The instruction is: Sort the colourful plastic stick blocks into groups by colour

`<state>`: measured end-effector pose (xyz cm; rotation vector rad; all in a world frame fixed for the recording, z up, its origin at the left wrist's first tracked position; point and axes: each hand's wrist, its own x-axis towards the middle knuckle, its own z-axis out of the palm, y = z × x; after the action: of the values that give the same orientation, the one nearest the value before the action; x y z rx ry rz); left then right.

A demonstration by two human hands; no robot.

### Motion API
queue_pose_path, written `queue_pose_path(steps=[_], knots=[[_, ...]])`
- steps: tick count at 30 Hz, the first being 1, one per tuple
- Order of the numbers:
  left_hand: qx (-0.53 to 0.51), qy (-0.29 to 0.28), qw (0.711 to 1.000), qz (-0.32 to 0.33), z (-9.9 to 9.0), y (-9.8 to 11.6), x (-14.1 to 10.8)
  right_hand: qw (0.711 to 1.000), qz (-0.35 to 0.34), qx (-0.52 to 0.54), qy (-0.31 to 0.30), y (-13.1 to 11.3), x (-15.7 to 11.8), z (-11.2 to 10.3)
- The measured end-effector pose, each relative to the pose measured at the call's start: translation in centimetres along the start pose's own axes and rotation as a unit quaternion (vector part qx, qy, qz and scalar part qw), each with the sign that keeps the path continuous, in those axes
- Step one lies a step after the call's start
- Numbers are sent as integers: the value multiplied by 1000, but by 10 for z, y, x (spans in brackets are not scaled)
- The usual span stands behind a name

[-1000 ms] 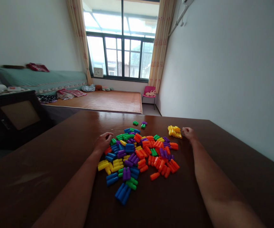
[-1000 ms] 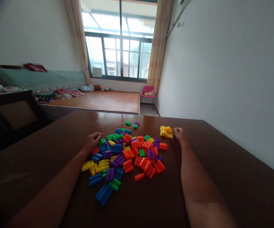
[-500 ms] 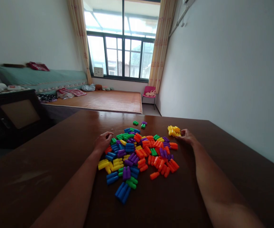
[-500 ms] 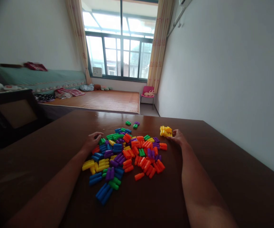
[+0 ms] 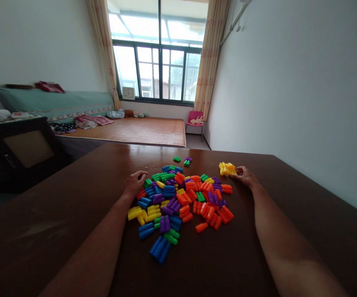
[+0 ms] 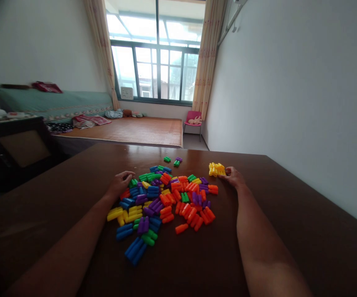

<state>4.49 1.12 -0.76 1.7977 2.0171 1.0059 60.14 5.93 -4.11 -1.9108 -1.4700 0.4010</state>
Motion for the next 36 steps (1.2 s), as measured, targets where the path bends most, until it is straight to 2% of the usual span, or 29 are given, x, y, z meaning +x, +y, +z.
queue_pose_path(steps=[2, 4, 6, 7, 8, 9, 10, 12, 14, 15, 16, 18, 21, 24, 27, 32, 36], knots=[[-2, 2, 1000, -1, 1, 0, -1, 1000, 4, 20, 11, -2, -2, -1], [0, 2, 1000, -4, 2, 1, -1, 997, 8, 35, 70, -11, -3, -6], [6, 1, 1000, -8, 3, 1, -2, 986, -11, 55, 159, -31, -5, -12], [10, 1, 1000, -9, 3, 1, -2, 979, -37, 67, 188, -47, -8, -14], [13, 1, 1000, -9, 4, 1, -2, 976, -71, 80, 189, -66, -12, -16], [15, 1, 1000, -10, 4, 1, -2, 977, -112, 91, 160, -87, -19, -16], [16, 0, 1000, -9, 5, 0, -2, 978, -155, 99, 102, -110, -29, -14], [15, -1, 1000, -10, 5, 1, -2, 964, -239, 97, -65, -157, -56, -1], [15, -5, 1000, -13, 5, 1, -3, 924, -308, 60, -220, -197, -90, 21], [15, -6, 1000, -16, 5, 2, -4, 901, -338, 38, -270, -213, -106, 34], [15, -8, 1000, -18, 4, 2, -4, 882, -366, 9, -297, -225, -121, 48], [15, -10, 1000, -21, 4, 3, -5, 864, -411, -35, -290, -242, -143, 71], [17, -11, 1000, -22, 4, 3, -6, 858, -445, -45, -253, -254, -150, 90], [19, -11, 1000, -21, 6, 2, -6, 861, -439, -44, -254, -257, -137, 94], [20, -13, 1000, -20, 7, 2, -6, 868, -418, -95, -252, -257, -123, 97], [27, -10, 999, -23, 5, 5, -8, 857, -436, -159, -225, -254, -124, 117], [29, -14, 999, -27, 3, 6, -8, 867, -434, -105, -222, -251, -127, 118]])
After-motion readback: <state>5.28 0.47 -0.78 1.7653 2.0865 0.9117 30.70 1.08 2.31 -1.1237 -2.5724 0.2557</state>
